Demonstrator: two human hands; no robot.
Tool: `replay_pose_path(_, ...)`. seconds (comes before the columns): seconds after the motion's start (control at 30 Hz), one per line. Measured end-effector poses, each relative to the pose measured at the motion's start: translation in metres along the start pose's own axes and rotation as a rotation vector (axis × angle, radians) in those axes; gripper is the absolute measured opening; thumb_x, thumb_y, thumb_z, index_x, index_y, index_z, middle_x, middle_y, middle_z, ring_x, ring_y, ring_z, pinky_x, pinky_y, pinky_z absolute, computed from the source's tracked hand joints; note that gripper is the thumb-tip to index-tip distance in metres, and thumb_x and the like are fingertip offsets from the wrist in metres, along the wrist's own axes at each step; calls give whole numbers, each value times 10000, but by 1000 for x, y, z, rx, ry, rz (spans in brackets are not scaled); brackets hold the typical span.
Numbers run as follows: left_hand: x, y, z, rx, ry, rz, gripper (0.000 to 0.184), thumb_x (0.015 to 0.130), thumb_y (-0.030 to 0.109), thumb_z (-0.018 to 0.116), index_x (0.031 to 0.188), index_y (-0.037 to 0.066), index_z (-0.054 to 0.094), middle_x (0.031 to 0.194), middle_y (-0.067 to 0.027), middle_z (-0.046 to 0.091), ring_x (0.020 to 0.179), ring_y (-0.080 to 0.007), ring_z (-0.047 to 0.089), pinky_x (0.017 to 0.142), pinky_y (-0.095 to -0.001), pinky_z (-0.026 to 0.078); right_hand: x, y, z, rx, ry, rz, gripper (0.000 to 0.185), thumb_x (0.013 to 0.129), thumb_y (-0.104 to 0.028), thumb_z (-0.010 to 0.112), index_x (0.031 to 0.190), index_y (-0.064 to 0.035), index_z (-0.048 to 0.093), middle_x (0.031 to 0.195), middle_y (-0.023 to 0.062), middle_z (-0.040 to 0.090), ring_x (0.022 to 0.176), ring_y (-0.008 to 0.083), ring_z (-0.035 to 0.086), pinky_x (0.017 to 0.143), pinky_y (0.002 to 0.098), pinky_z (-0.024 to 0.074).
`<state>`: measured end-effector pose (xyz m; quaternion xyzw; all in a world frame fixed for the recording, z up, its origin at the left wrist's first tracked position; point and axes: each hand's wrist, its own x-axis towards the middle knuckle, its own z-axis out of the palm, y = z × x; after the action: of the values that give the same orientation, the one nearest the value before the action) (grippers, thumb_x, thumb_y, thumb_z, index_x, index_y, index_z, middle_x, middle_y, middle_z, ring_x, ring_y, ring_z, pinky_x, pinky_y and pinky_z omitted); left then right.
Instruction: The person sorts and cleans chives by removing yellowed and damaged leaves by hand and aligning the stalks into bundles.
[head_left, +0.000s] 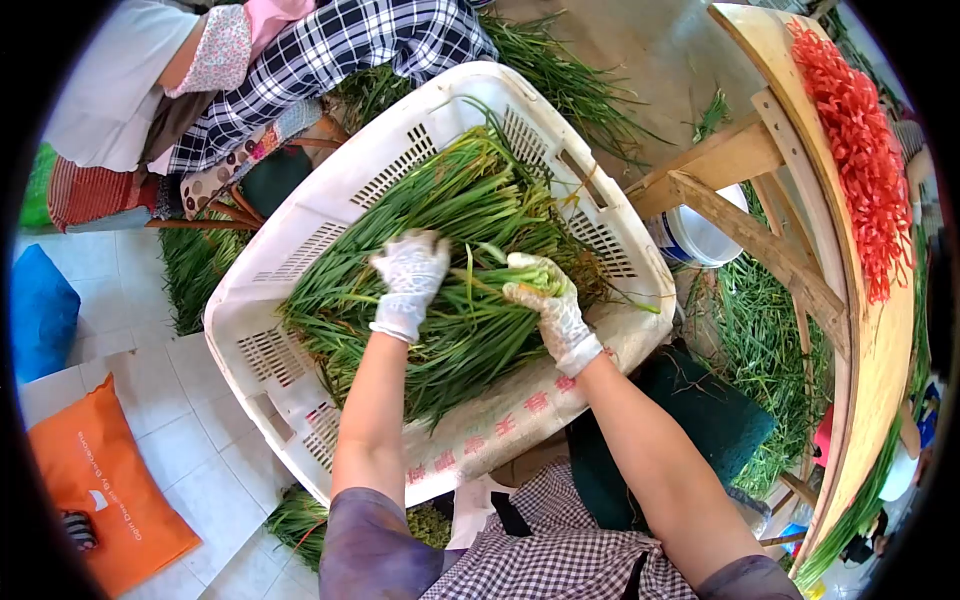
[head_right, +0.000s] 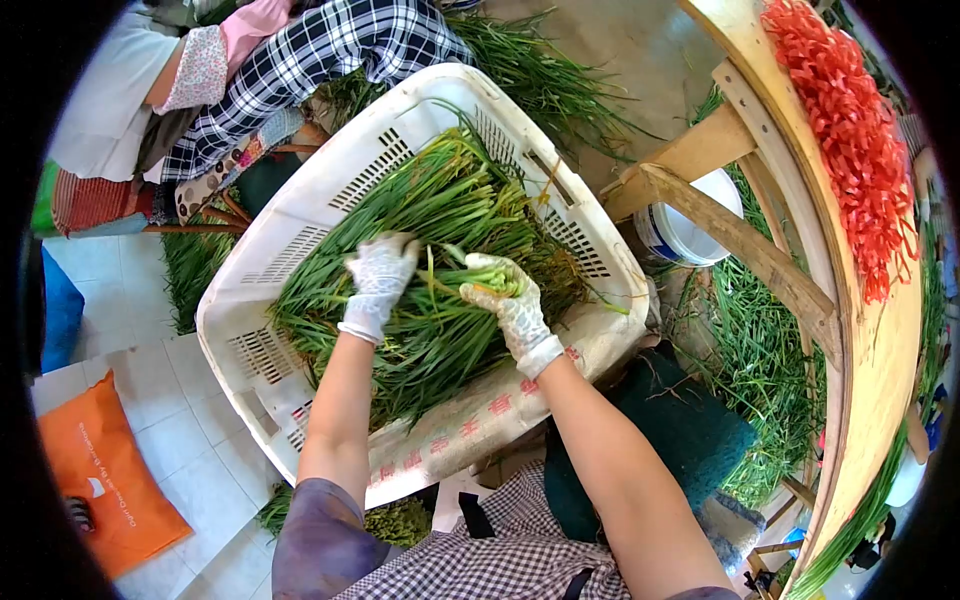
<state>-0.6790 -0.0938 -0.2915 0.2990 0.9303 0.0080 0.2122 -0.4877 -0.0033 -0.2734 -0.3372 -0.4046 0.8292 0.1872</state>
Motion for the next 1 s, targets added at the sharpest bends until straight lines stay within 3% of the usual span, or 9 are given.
replay_pose_path(0.07, -7, -6, -13, 68, 304, -93, 288, 907, 361, 525, 1146, 257, 649, 1307, -6, 552, 1233, -275, 450, 1007, -593, 241, -18, -17, 5, 4, -8, 33, 450, 706, 15, 783, 1124, -28, 622, 1140, 31, 622, 1004, 109, 592, 892, 264, 502)
replay_pose_path(0.13, -29, -5, -30, -305, 700, 363, 266, 906, 367, 564, 1135, 269, 658, 1266, 16, 576, 1253, -232, 434, 1091, -526, 136, -28, -24, 5, -114, -93, -143, 488, 698, -26, 799, 1151, -35, 617, 1285, 33, 542, 1078, 130, 563, 929, 276, 485)
replay_pose_path(0.2, -57, 7, -35, -937, 261, 633, 253, 957, 374, 476, 1096, 296, 673, 1239, 35, 603, 1289, -176, 422, 1124, -517, -21, -45, -46, 16, -295, -181, -176, 486, 686, -74, 810, 1134, -52, 624, 1265, 45, 568, 1080, 144, 569, 954, 298, 469)
replay_pose_path(0.37, -81, -69, 26, 112, -223, 421, 470, 953, 511, 334, 991, 229, 708, 1062, -12, 676, 1267, -309, 449, 1000, -762, 17, -137, -125, 37, -453, -600, -662, 325, 714, -167, 790, 977, -132, 604, 1080, 65, 671, 1012, 256, 650, 1002, 414, 441)
replay_pose_path(0.53, -144, -98, 24, 69, -272, 208, 344, 894, 446, 505, 1113, 238, 670, 1153, 1, 641, 1255, -310, 447, 1015, -753, 58, -262, -223, -8, -326, -71, -474, 389, 777, -410, 667, 999, -99, 593, 1004, 95, 614, 1012, 296, 593, 933, 550, 439)
replay_pose_path(0.7, -213, -67, -3, -39, 174, 237, 283, 847, 347, 597, 1089, 208, 642, 1215, 3, 599, 1220, -276, 479, 1023, -700, 164, -380, -302, -54, -574, 386, -1117, 327, 811, -338, 599, 1023, -89, 605, 1072, 96, 596, 1079, 290, 564, 960, 522, 447)
replay_pose_path(0.9, -284, 87, -98, -385, 672, 786, 366, 759, 109, 678, 1114, 167, 611, 1221, -39, 582, 1195, -246, 497, 1093, -547, 164, -544, -378, -81, -1029, 880, -2108, 285, 852, -251, 518, 1052, -76, 620, 1153, 97, 575, 1158, 284, 529, 992, 489, 458)
replay_pose_path(0.97, -316, 150, -125, -461, 648, 1003, 415, 720, 69, 699, 1119, 144, 611, 1217, -62, 585, 1176, -262, 514, 1094, -512, 200, -540, -348, -116, -1224, 969, -2114, 282, 866, -222, 490, 1062, -71, 625, 1180, 98, 568, 1185, 282, 518, 1003, 478, 462)
replay_pose_path(1.0, -332, 180, -135, -484, 637, 1114, 432, 702, 57, 708, 1117, 132, 615, 1209, -75, 591, 1161, -271, 526, 1087, -495, 239, -529, -307, -147, -1321, 1211, -1727, 309, 913, -245, 459, 1169, -89, 536, 1231, 86, 515, 1102, 244, 525, 974, 415, 458)
